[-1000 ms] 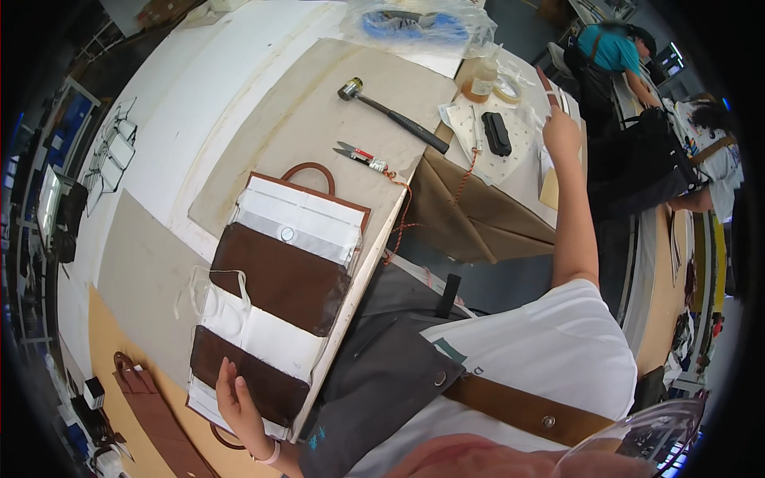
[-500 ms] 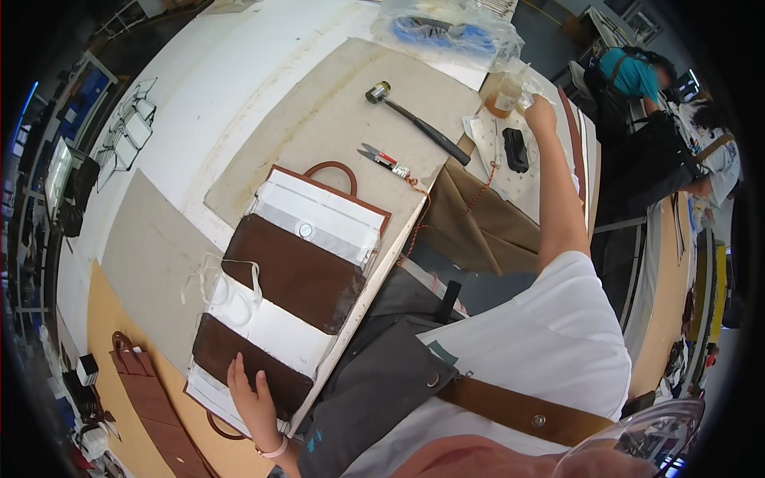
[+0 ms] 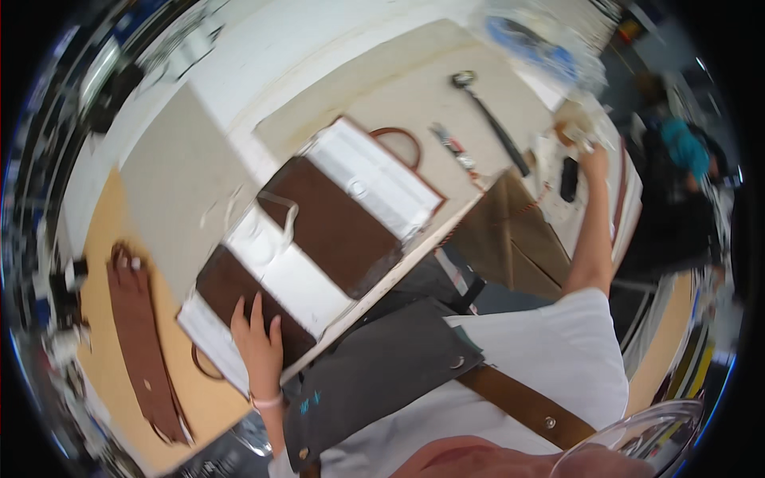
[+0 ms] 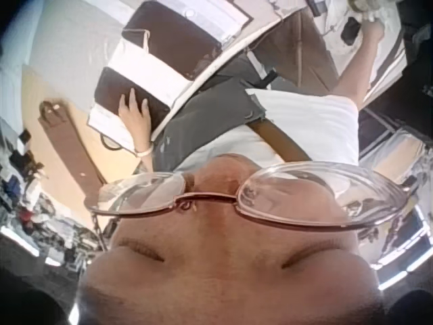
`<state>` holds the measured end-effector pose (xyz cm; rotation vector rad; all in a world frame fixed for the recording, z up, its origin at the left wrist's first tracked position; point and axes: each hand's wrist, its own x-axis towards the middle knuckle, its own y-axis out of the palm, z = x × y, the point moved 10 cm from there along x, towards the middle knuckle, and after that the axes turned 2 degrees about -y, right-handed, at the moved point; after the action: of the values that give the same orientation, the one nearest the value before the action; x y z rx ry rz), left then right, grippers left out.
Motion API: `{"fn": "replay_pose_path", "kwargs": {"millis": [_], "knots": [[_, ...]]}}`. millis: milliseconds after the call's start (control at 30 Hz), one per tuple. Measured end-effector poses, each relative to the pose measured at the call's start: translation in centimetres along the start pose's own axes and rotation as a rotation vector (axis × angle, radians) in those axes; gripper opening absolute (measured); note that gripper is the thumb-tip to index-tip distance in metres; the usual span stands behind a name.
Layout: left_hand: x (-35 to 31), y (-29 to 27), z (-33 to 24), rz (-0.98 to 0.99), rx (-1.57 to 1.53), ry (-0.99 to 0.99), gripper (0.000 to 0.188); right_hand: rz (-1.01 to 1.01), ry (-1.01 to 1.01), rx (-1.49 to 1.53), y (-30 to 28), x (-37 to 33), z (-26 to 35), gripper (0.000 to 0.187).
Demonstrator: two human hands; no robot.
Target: The person assembles a brown and white handbag by hand, folding and aligning the edges of the fabric panels. They use a hammer to tap along the seams and handle attachment points, then thread white laces through the bag's eyelets. The person repeatedly adjusts and smooths the edges to ensure proper alignment.
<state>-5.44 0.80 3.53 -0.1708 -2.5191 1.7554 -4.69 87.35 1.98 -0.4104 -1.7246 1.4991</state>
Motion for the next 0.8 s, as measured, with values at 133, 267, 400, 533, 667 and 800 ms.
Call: {"fn": "replay_pose_path", "kwargs": {"millis": [133, 267, 400, 533, 667, 800], "knots": [[1.4, -2.2, 0.9, -0.035, -0.090, -0.036, 0.044, -0.228, -0.180, 0.263, -5.1, -3.9, 6.2, 0.029], [2.5, -2.9, 0.8, -0.057, -0.193, -0.005, 0.040, -0.343, -0.378, 0.482, -14.5, -12.8, 21.2, 0.016], [5.4, -4.0, -2.0, -0.075, -0.274, 0.130, 0.040, 0.238, -0.765, 1.009, -15.1, -25.3, 40.4, 0.018], [8.1, -1.7, -3.4, -0.117, -0.160, 0.190, 0.031, 0.437, -1.342, 0.893, -19.4, -38.5, 53.7, 0.027], [8.4, 0.1, -2.1, -0.050, -0.014, 0.196, 0.012, 0.442, -1.456, 0.703, -16.5, -40.8, 57.0, 0.015], [6.1, -2.3, 1.6, 0.015, -0.233, 0.124, 0.006, 0.290, -1.135, 1.005, -16.8, -31.8, 58.1, 0.012]]}}
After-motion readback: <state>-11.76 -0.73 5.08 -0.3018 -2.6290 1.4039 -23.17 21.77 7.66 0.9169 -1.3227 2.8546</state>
